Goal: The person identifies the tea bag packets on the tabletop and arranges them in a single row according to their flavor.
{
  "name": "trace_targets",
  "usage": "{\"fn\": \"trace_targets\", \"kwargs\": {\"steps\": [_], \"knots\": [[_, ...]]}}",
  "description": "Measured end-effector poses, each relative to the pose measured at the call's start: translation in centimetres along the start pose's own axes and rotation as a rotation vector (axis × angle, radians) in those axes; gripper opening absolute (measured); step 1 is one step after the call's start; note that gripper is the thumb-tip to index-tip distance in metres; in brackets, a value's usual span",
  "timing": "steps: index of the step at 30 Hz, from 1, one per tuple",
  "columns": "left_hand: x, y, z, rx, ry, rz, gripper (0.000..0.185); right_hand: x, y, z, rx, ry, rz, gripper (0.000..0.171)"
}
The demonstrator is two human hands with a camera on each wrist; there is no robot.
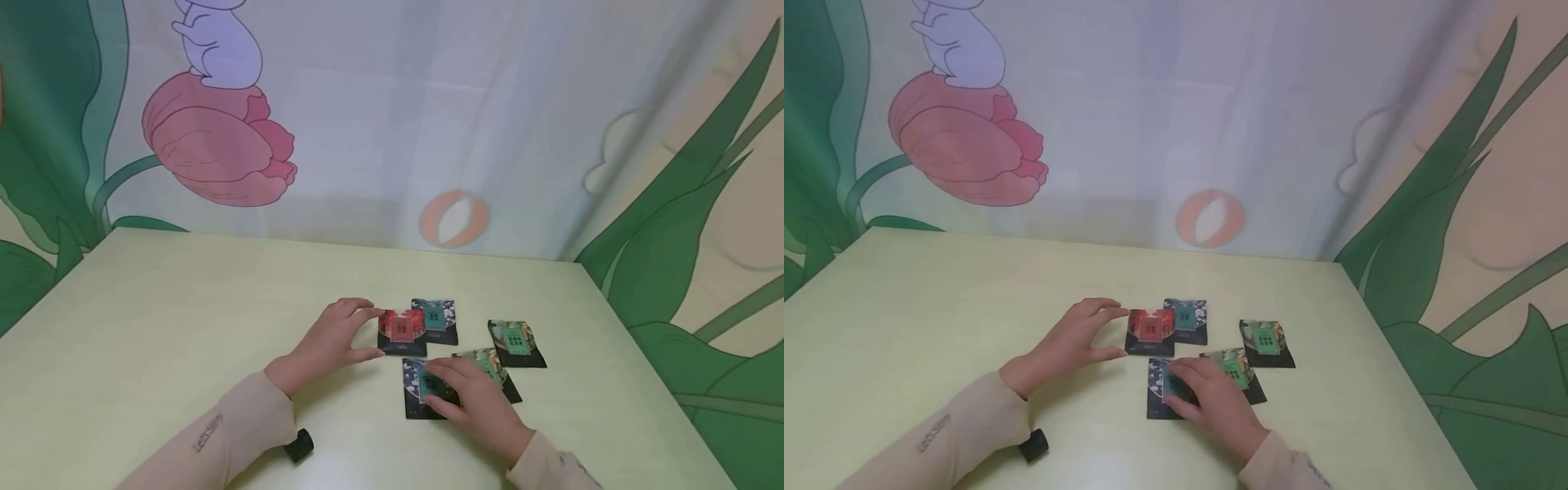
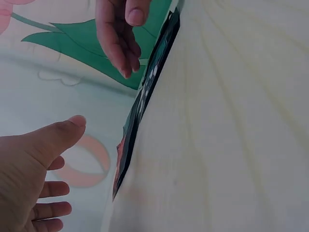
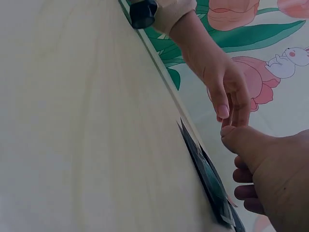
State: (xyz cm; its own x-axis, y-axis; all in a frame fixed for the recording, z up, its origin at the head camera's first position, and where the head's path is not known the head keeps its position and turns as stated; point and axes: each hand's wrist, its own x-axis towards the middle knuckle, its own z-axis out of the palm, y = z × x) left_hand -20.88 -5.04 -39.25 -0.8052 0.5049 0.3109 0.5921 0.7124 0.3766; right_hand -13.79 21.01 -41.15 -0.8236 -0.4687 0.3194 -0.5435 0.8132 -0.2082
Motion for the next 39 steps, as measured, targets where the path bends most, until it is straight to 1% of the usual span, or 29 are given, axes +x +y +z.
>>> {"fn": "trace_targets", "kwargs": {"steps": [4, 8, 16, 18, 21, 25, 29, 34, 39], "knots": [[0.8, 0.2, 0.9, -0.079, -0.076, -0.028, 0.066, -0.2, 0.0, 0.2, 0.007, -0.058, 0.016, 0.044], [1.6, 0.1, 1.9, -0.097, -0.112, -0.037, 0.067, -0.2, 0.0, 0.4, 0.014, -0.079, 0.021, 0.045], [2.4, -0.1, 3.1, -0.091, -0.132, -0.029, 0.063, -0.3, 0.1, 0.8, -0.021, -0.106, 0.012, 0.045], [2.6, -0.1, 3.4, -0.090, -0.127, -0.023, 0.061, -0.3, 0.1, 0.8, -0.022, -0.109, 0.006, 0.044], [3.0, -0.2, 3.7, -0.090, -0.127, -0.021, 0.059, -0.3, 0.1, 0.7, -0.025, -0.105, -0.011, 0.043], [3.5, -0.4, 4.1, -0.086, -0.150, -0.028, 0.058, -0.2, 0.1, 0.6, -0.024, -0.096, -0.031, 0.041], [3.6, -0.5, 4.1, -0.085, -0.171, -0.030, 0.057, -0.2, 0.1, 0.6, -0.020, -0.094, -0.033, 0.041], [3.5, -0.7, 4.0, -0.067, -0.176, 0.003, 0.052, -0.2, 0.1, 0.5, -0.016, -0.105, -0.020, 0.041], [3.2, -0.9, 3.8, -0.043, -0.180, 0.010, 0.052, -0.2, 0.1, 0.6, -0.018, -0.124, -0.006, 0.041]]}}
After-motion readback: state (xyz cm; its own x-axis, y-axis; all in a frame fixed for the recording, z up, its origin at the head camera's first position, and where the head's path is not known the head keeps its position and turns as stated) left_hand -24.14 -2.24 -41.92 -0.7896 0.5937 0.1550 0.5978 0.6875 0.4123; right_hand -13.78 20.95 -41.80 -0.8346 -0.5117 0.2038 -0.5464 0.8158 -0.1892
